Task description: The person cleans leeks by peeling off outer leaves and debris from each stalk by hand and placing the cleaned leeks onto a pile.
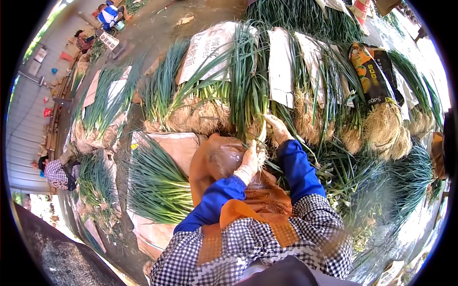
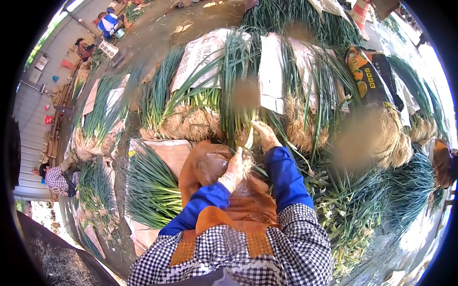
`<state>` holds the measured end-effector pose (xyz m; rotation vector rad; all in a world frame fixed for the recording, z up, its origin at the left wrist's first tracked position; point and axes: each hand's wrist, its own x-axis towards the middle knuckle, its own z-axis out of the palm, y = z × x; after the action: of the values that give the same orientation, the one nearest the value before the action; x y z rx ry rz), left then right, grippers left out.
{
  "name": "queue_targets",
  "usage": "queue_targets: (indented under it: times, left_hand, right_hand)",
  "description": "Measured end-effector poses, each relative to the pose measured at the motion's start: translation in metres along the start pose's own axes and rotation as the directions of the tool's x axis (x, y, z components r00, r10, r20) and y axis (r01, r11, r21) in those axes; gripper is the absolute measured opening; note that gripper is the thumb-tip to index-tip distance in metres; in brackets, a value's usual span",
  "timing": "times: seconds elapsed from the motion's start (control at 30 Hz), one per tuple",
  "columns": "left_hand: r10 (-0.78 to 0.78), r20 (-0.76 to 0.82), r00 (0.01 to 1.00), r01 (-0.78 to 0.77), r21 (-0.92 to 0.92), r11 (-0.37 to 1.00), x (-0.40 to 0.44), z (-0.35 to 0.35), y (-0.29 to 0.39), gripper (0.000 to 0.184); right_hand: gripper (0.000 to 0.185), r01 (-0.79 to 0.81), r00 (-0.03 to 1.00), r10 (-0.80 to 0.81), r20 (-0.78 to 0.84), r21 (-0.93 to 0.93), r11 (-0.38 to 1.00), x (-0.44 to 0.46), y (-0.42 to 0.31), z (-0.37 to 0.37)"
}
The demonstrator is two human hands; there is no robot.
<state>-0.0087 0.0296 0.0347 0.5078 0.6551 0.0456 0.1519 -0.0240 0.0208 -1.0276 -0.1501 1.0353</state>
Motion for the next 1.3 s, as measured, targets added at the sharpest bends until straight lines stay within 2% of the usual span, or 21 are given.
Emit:
queue_targets:
  times: [0.13,0.17,0.23,0.3,0.33,0.37,0.43,0.5,0.67,0.7,0.73,0.83,0.9,0.97,1.0,1.07,1.1,1.2,1.23,1.27,1.3]
  left_hand:
    - [-0.090,-0.184,0.979,0.092,0.003,0.996,0.010,0.000,-0.003,0.033]
    - [-0.143,-0.242,0.960,0.146,-0.003,0.989,0.011,-0.001,-0.001,0.038]
    - [-0.085,-0.372,0.924,0.102,0.026,0.994,0.031,-0.019,-0.014,0.058]
    - [-0.060,0.022,0.998,0.061,-0.030,0.998,0.026,-0.033,-0.007,0.046]
    - [-0.166,0.073,0.984,0.171,-0.071,0.983,0.030,-0.043,-0.005,0.043]
    - [-0.139,-0.152,0.978,0.132,-0.055,0.990,0.013,-0.007,0.002,0.042]
    - [-0.160,-0.129,0.979,0.155,-0.048,0.987,0.011,-0.004,0.005,0.042]
    - [-0.146,-0.120,0.982,0.143,-0.031,0.989,0.010,-0.003,0.002,0.041]
    - [-0.145,-0.166,0.976,0.128,-0.107,0.986,0.000,0.010,0.009,0.032]
    - [-0.128,-0.163,0.978,0.116,-0.082,0.990,0.003,0.003,0.007,0.032]
    - [-0.107,-0.157,0.982,0.099,-0.056,0.993,0.005,-0.001,0.006,0.032]
    - [-0.029,-0.189,0.981,0.020,-0.048,0.999,0.004,0.004,0.004,0.035]
    - [0.135,-0.276,0.952,-0.104,0.125,0.987,0.006,0.012,-0.002,0.043]
    - [0.116,-0.258,0.959,-0.072,0.176,0.982,0.007,0.004,-0.008,0.043]
    - [0.107,-0.232,0.967,-0.052,0.234,0.971,0.010,0.001,-0.008,0.044]
    - [0.104,-0.286,0.953,-0.039,0.223,0.974,0.015,0.000,-0.008,0.044]
    - [0.075,-0.281,0.957,-0.030,0.160,0.987,0.013,0.002,-0.006,0.043]
    - [0.014,-0.214,0.977,0.002,0.074,0.997,0.010,-0.003,-0.005,0.043]
    - [0.026,-0.133,0.991,-0.018,0.055,0.998,0.013,-0.006,-0.007,0.042]
    - [0.037,-0.051,0.998,-0.035,0.040,0.999,0.012,-0.007,-0.010,0.041]
    - [0.030,-0.055,0.998,-0.027,0.056,0.998,0.011,-0.006,-0.012,0.037]
  right_hand:
    - [0.026,-0.017,0.980,-0.064,0.189,0.395,0.918,-0.024,0.015,-0.008]
    - [0.022,0.049,0.990,-0.076,0.116,0.216,0.975,-0.041,0.009,-0.003]
    - [0.017,0.239,0.889,-0.192,0.415,-0.066,0.969,-0.085,-0.008,0.007]
    - [0.022,-0.116,0.841,0.297,0.452,-0.386,0.915,-0.151,-0.029,0.021]
    - [0.025,-0.295,0.704,0.521,0.483,-0.469,0.833,-0.176,-0.035,0.022]
    - [0.030,-0.104,0.572,0.703,0.422,-0.813,0.573,-0.182,-0.039,0.013]
    - [0.026,0.034,0.631,0.687,0.361,-0.897,0.440,-0.185,-0.039,-0.012]
    - [0.032,0.087,0.915,0.317,0.248,-0.891,0.446,-0.155,0.004,-0.062]
    - [0.043,-0.122,0.992,0.121,-0.026,-0.384,0.915,-0.051,-0.014,-0.013]
    - [0.040,0.332,0.908,-0.410,0.083,-0.739,0.586,-0.029,0.006,-0.009]
    - [0.039,0.375,0.873,-0.485,0.053,-0.709,0.597,-0.009,0.023,-0.007]
    - [0.036,0.443,0.857,-0.477,-0.197,-0.194,0.876,0.048,0.101,-0.020]
    - [0.036,0.343,0.863,-0.226,-0.452,0.196,0.919,-0.019,0.039,0.049]
    - [0.027,0.292,0.850,-0.343,-0.400,-0.186,0.938,-0.040,0.053,0.022]
    - [0.024,0.146,0.908,-0.154,-0.390,-0.051,0.988,-0.058,0.053,0.011]
    - [0.031,0.197,0.961,-0.233,-0.152,-0.217,0.956,-0.128,0.008,0.033]
    - [0.031,0.026,0.995,-0.061,-0.080,-0.372,0.928,-0.161,-0.008,0.030]
    - [0.032,-0.363,0.925,0.338,-0.172,-0.660,0.657,-0.210,-0.026,-0.026]
    - [0.032,-0.339,0.915,0.276,-0.294,-0.931,0.135,-0.204,-0.008,-0.067]
    - [0.034,-0.259,0.919,0.161,-0.360,-0.860,-0.440,-0.196,-0.010,-0.061]
    - [0.044,-0.261,0.965,-0.065,-0.254,-0.905,-0.335,-0.195,-0.017,-0.056]
